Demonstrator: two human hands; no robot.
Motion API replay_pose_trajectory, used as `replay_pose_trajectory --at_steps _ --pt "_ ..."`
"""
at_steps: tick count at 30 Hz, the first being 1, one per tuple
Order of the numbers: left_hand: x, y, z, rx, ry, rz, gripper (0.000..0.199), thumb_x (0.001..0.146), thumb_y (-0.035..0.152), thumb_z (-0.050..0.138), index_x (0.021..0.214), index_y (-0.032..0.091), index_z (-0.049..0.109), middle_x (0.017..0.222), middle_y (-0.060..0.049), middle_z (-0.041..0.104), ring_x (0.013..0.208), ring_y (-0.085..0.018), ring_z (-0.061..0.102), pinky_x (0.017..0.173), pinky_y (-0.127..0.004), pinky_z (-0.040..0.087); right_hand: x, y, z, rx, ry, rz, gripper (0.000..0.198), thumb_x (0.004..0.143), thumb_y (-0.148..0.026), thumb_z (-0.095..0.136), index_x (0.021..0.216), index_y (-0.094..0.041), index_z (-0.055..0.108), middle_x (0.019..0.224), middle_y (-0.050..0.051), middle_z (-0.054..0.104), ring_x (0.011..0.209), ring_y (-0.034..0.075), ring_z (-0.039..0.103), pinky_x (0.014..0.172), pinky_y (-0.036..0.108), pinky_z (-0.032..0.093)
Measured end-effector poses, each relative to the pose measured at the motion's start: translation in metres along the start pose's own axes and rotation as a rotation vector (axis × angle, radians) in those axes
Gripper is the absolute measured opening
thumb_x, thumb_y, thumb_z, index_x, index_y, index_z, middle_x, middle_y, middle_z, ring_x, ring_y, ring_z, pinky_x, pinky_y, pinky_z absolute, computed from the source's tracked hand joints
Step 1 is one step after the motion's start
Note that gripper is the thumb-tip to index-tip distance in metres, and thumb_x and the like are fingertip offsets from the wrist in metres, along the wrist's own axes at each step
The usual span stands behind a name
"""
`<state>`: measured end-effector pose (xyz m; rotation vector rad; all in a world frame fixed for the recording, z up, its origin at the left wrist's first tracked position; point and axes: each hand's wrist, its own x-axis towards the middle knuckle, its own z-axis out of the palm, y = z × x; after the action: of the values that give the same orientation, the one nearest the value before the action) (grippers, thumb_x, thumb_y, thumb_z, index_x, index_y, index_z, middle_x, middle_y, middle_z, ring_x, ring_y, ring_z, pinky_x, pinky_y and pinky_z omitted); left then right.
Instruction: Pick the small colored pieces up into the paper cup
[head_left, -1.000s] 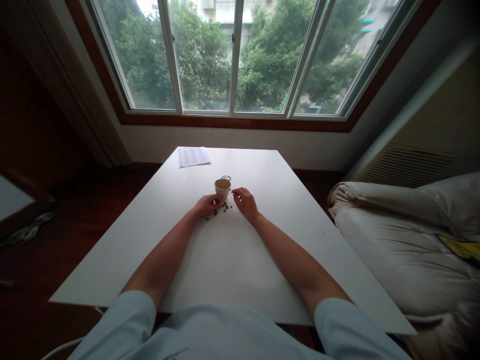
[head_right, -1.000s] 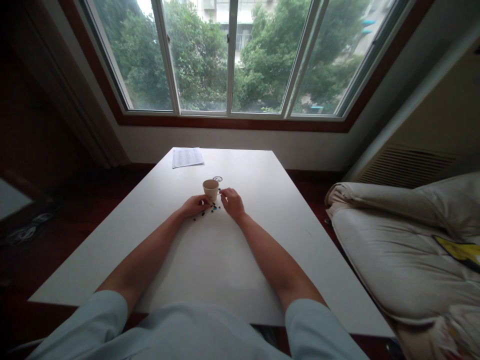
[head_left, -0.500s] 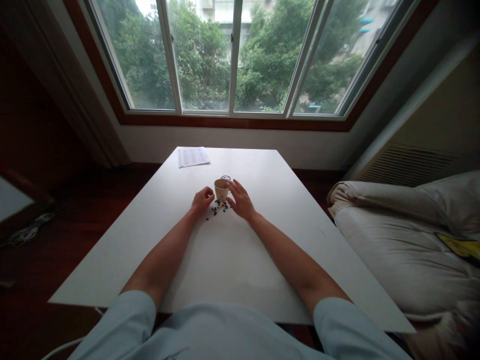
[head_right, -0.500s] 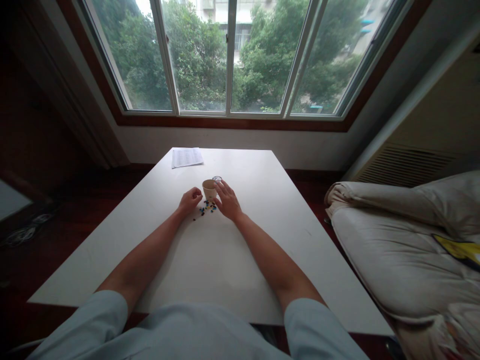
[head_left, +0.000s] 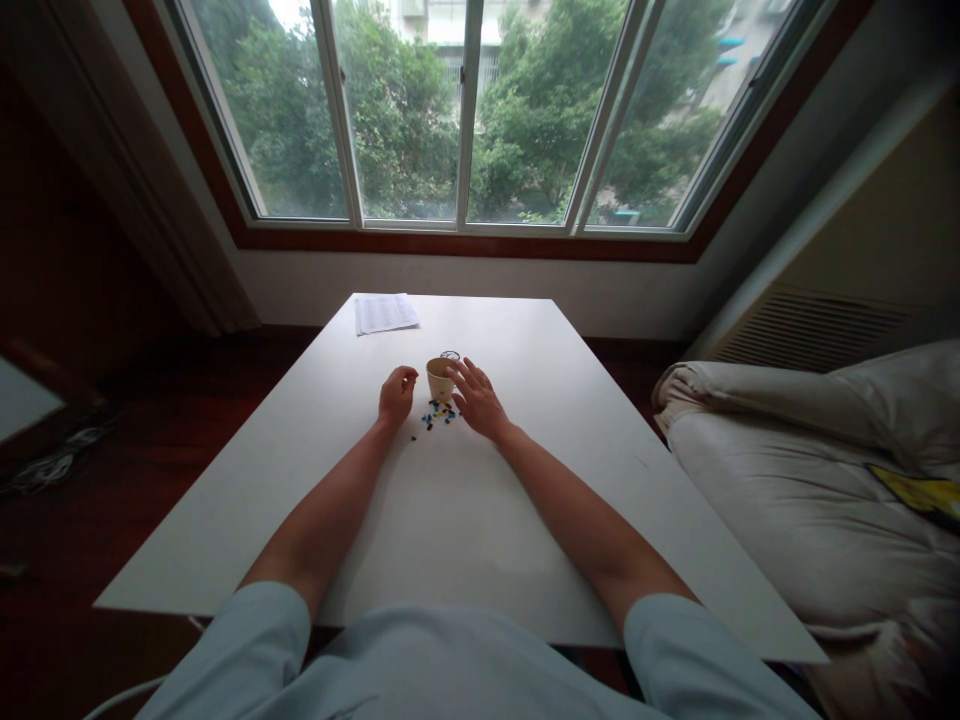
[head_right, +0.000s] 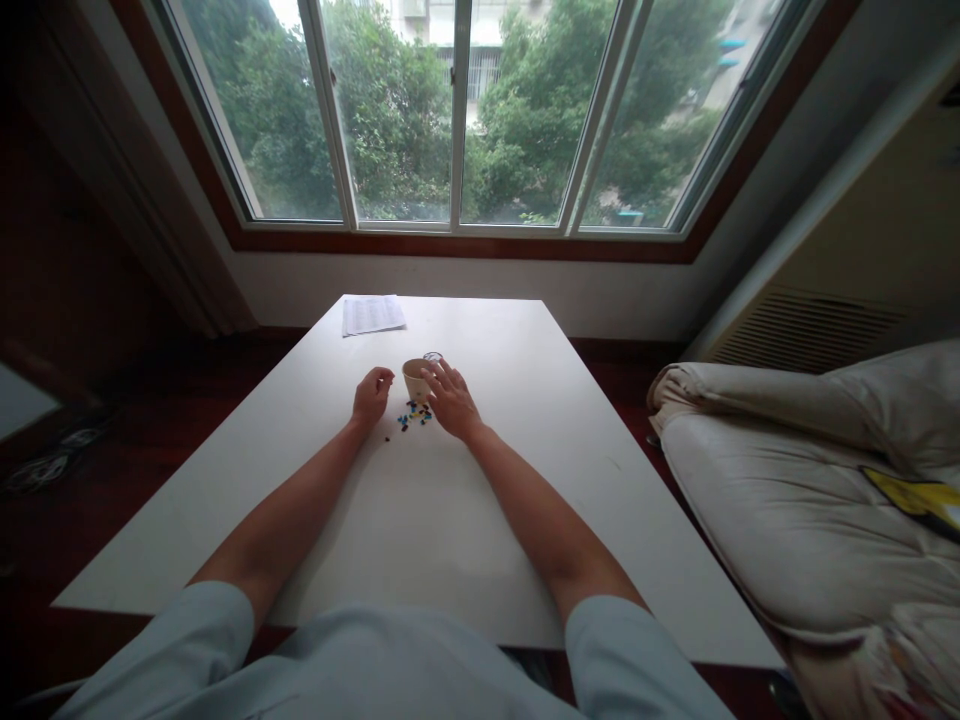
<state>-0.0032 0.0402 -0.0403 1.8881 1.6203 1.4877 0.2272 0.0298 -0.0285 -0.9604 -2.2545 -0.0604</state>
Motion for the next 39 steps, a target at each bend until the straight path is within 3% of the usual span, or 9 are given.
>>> replay_pose_trajectory --at_steps 5,10,13,16,26,35,39 --pt "0.002 -0.002 -0.004 0.007 0.043 0.026 0.017 0.092 0.018 0.046 0.096 0.02 0.062 0.096 -0.006 0.066 0.083 -0.017 0.059 0.076 -0.029 0.048 -0.002 0.001 -0.006 0.083 0.122 0.082 0.048 0.101 -0.031 0.043 0.149 -0.024 0.045 0.154 0.011 0.043 0.145 0.029 0.033 0.119 0.053 0.032" --pt "0.002 0.0 -0.007 0.01 0.22 0.077 0.016 0.091 0.013 0.045 0.096 0.021 0.058 0.096 -0.006 0.061 0.084 -0.018 0.056 0.079 -0.031 0.047 -0.006 0.011 -0.002 0.082 0.106 0.219 0.028 0.101 -0.029 0.042 0.108 -0.021 0.068 0.105 0.011 0.068 0.102 0.025 0.06 0.093 0.038 0.047" --pt "0.001 0.004 -0.008 0.033 0.27 0.093 0.016 0.089 0.01 0.046 0.093 0.022 0.056 0.094 -0.005 0.059 0.082 -0.019 0.055 0.079 -0.032 0.046 -0.008 0.015 0.004 0.015 0.095 0.303 0.025 0.099 -0.028 0.044 0.089 -0.021 0.066 0.085 0.007 0.067 0.079 0.02 0.058 0.075 0.03 0.043" --pt "-0.001 0.009 -0.008 0.05 0.259 0.097 0.017 0.087 0.009 0.046 0.092 0.022 0.056 0.093 -0.005 0.059 0.079 -0.018 0.054 0.077 -0.032 0.046 -0.01 0.016 0.007 -0.028 0.051 0.314 0.024 0.095 -0.029 0.049 0.078 -0.021 0.063 0.076 0.004 0.065 0.069 0.017 0.054 0.066 0.027 0.037" --pt "-0.009 0.027 -0.008 0.107 0.149 0.125 0.028 0.093 0.017 0.049 0.118 0.02 0.061 0.116 -0.008 0.063 0.068 -0.014 0.052 0.075 -0.031 0.048 -0.012 0.018 0.014 0.002 -0.077 0.28 0.025 0.093 -0.031 0.052 0.072 -0.022 0.06 0.072 0.002 0.065 0.065 0.015 0.05 0.063 0.027 0.03" --pt "-0.01 0.036 -0.006 0.15 0.033 0.28 0.042 0.1 0.026 0.044 0.14 0.02 0.054 0.14 -0.011 0.057 0.085 -0.015 0.063 0.077 -0.028 0.053 -0.01 0.016 0.014 -0.005 -0.123 0.296 0.024 0.094 -0.029 0.052 0.076 -0.021 0.065 0.076 0.003 0.067 0.069 0.015 0.052 0.066 0.025 0.031" --pt "-0.012 0.038 -0.003 0.183 -0.064 0.291 0.049 0.098 0.026 0.047 0.146 0.024 0.049 0.147 -0.011 0.052 0.073 -0.012 0.061 0.073 -0.027 0.054 -0.01 0.014 0.013 0.027 -0.135 0.284 0.022 0.093 -0.027 0.052 0.076 -0.021 0.066 0.077 0.003 0.068 0.07 0.015 0.053 0.067 0.025 0.032"
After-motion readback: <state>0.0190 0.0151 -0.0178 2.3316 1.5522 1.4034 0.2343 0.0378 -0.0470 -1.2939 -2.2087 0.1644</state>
